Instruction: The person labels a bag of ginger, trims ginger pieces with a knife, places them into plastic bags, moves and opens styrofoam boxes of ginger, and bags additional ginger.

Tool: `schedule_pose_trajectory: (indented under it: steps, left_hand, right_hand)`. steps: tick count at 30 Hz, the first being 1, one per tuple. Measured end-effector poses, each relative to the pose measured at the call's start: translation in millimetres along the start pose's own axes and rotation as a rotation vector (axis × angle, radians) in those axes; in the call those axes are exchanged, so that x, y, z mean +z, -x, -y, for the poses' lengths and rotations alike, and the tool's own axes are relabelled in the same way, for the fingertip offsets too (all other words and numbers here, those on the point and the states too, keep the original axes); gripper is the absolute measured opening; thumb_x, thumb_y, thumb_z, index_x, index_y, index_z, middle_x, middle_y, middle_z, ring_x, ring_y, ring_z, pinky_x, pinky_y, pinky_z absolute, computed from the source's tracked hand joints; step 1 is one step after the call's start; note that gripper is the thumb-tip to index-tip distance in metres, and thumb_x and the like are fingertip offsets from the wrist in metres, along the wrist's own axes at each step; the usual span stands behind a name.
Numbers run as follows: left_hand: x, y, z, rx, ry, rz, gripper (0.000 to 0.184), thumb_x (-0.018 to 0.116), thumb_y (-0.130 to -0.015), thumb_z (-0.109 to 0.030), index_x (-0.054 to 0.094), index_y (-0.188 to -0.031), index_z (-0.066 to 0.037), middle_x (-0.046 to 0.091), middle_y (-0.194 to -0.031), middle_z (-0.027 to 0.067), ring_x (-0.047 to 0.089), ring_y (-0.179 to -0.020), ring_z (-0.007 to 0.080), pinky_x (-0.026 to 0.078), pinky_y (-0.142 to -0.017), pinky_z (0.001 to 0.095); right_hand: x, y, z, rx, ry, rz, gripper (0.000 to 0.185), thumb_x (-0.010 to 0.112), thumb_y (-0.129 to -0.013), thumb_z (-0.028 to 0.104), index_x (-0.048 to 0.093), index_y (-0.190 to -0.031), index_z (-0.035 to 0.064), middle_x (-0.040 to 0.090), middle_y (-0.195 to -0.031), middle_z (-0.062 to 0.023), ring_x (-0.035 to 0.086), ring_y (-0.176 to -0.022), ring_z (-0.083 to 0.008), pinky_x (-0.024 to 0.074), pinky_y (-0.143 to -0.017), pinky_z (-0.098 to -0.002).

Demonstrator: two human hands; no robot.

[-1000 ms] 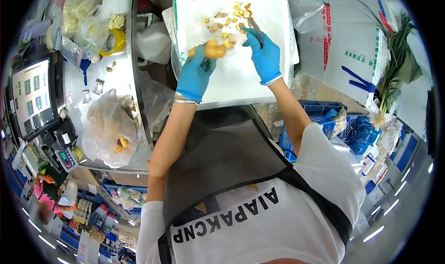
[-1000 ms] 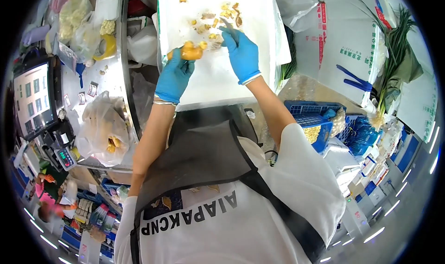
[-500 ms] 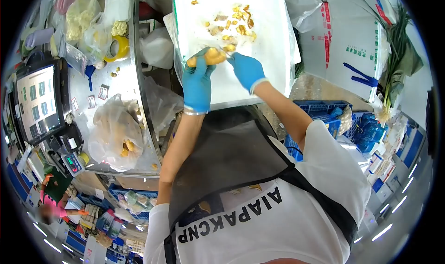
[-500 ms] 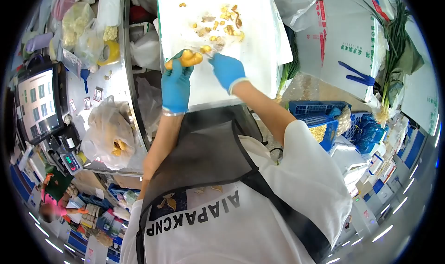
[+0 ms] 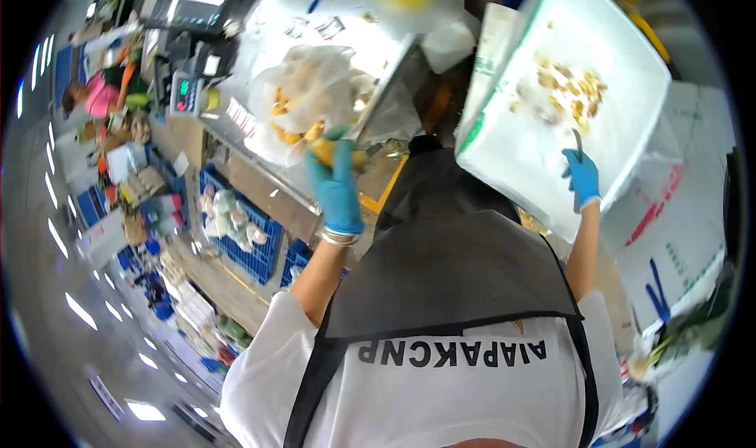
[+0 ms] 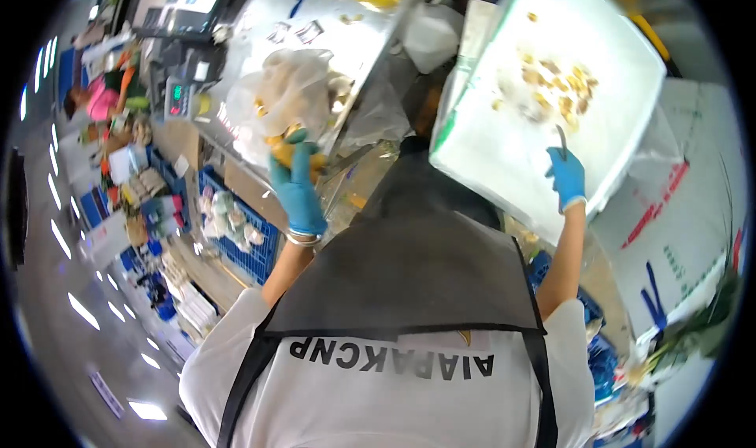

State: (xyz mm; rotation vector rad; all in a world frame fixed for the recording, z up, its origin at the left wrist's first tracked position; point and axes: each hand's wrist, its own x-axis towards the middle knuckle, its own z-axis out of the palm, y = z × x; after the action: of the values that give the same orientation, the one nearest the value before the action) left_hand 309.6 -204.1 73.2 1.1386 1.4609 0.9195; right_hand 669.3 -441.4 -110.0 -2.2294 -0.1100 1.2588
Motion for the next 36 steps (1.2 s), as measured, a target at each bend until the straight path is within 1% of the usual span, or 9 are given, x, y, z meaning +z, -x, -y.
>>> schedule_pose_trajectory:
  steps: [6, 12, 14, 17, 23, 26, 27, 30, 36]
  left_hand:
    - [-140, -143, 121, 0.175, -0.480, -0.142, 0.042, 0.064, -0.081, -0.008, 0.053, -0.121, 0.002, 0.059, -0.108, 0.0182, 0.059, -0.097, 0.0296, 0.048, -0.085, 0.0381]
    - [-149, -163, 140, 0.346, -0.382, -0.201, 0.035, 0.063, -0.080, -0.005, 0.062, -0.114, 0.000, 0.065, -0.101, 0.0110, 0.058, -0.082, 0.0184, 0.048, -0.074, 0.0304]
    - [-158, -122, 125, 0.256, -0.294, -0.349, 0.035, 0.063, -0.080, -0.005, 0.063, -0.115, -0.001, 0.065, -0.102, 0.0095, 0.058, -0.080, 0.0161, 0.049, -0.074, 0.0293]
    - [-185, -90, 146, 0.086, -0.194, -0.554, 0.034, 0.065, -0.080, -0.008, 0.064, -0.113, -0.001, 0.067, -0.101, 0.0093, 0.061, -0.085, 0.0147, 0.050, -0.077, 0.0283]
    - [-228, -89, 173, -0.245, -0.350, -0.648, 0.055, 0.077, -0.077, -0.037, 0.064, -0.107, 0.006, 0.067, -0.100, 0.0130, 0.061, -0.086, 0.0199, 0.050, -0.079, 0.0335]
    - [-230, -123, 179, -0.444, -0.204, -0.528, 0.064, 0.076, -0.075, -0.047, 0.064, -0.104, 0.008, 0.067, -0.097, 0.0136, 0.062, -0.083, 0.0215, 0.050, -0.078, 0.0347]
    - [-230, -135, 182, -0.436, -0.166, -0.443, 0.064, 0.074, -0.075, -0.050, 0.065, -0.101, 0.008, 0.067, -0.089, 0.0137, 0.061, -0.079, 0.0217, 0.050, -0.076, 0.0341]
    - [-242, -177, 236, -0.314, -0.235, -0.370, 0.033, 0.059, -0.086, -0.026, 0.063, -0.089, 0.007, 0.066, -0.078, 0.0143, 0.063, -0.070, 0.0229, 0.052, -0.069, 0.0346]
    - [-284, -133, 81, -0.169, 0.602, -0.127, 0.016, 0.042, -0.080, -0.001, 0.057, -0.084, 0.000, 0.060, -0.076, 0.0108, 0.060, -0.067, 0.0208, 0.052, -0.065, 0.0306]
  right_hand:
    - [34, 3, 74, -0.257, 0.150, 0.025, 0.034, 0.061, -0.090, 0.032, 0.066, -0.110, 0.0043, 0.058, -0.060, -0.0042, 0.047, -0.045, -0.0102, 0.0385, -0.044, -0.0260]
    - [140, 63, 248, -0.745, 0.285, 0.387, 0.042, 0.059, -0.092, 0.028, 0.055, -0.129, 0.0089, 0.061, -0.076, -0.0085, 0.058, -0.066, -0.0176, 0.0482, -0.065, -0.0309]
    - [197, 40, 276, -1.130, 0.661, 0.326, 0.053, 0.058, -0.089, 0.030, 0.046, -0.137, 0.0106, 0.065, -0.107, -0.0188, 0.062, -0.096, -0.0363, 0.0490, -0.083, -0.0405]
    - [298, -22, 309, -1.254, 0.984, 0.162, 0.057, 0.053, -0.089, 0.024, 0.038, -0.142, 0.0106, 0.052, -0.131, -0.0203, 0.057, -0.112, -0.0347, 0.0459, -0.094, -0.0446]
    - [360, -50, 344, -1.434, 0.848, 0.115, 0.064, 0.062, -0.087, 0.033, 0.041, -0.138, 0.0027, 0.052, -0.128, -0.0234, 0.055, -0.112, -0.0373, 0.0460, -0.095, -0.0435]
    - [343, 83, 340, -1.295, 0.214, 0.374, 0.070, 0.076, -0.075, 0.045, 0.056, -0.124, -0.0001, 0.057, -0.122, -0.0229, 0.056, -0.110, -0.0356, 0.0463, -0.094, -0.0415]
    - [340, 122, 334, -1.429, 0.386, 0.334, 0.079, 0.081, -0.068, 0.046, 0.054, -0.126, 0.0007, 0.059, -0.120, -0.0214, 0.057, -0.110, -0.0349, 0.0463, -0.093, -0.0422]
    - [380, 173, 307, -1.632, 0.668, 0.177, 0.066, 0.075, -0.075, 0.045, 0.058, -0.122, 0.0014, 0.062, -0.113, -0.0215, 0.061, -0.103, -0.0331, 0.0485, -0.087, -0.0432]
    - [418, 127, 328, -0.953, 0.077, 0.832, 0.038, 0.060, -0.087, 0.030, 0.065, -0.108, -0.0016, 0.063, -0.072, -0.0065, 0.058, -0.061, -0.0162, 0.0473, -0.062, -0.0288]
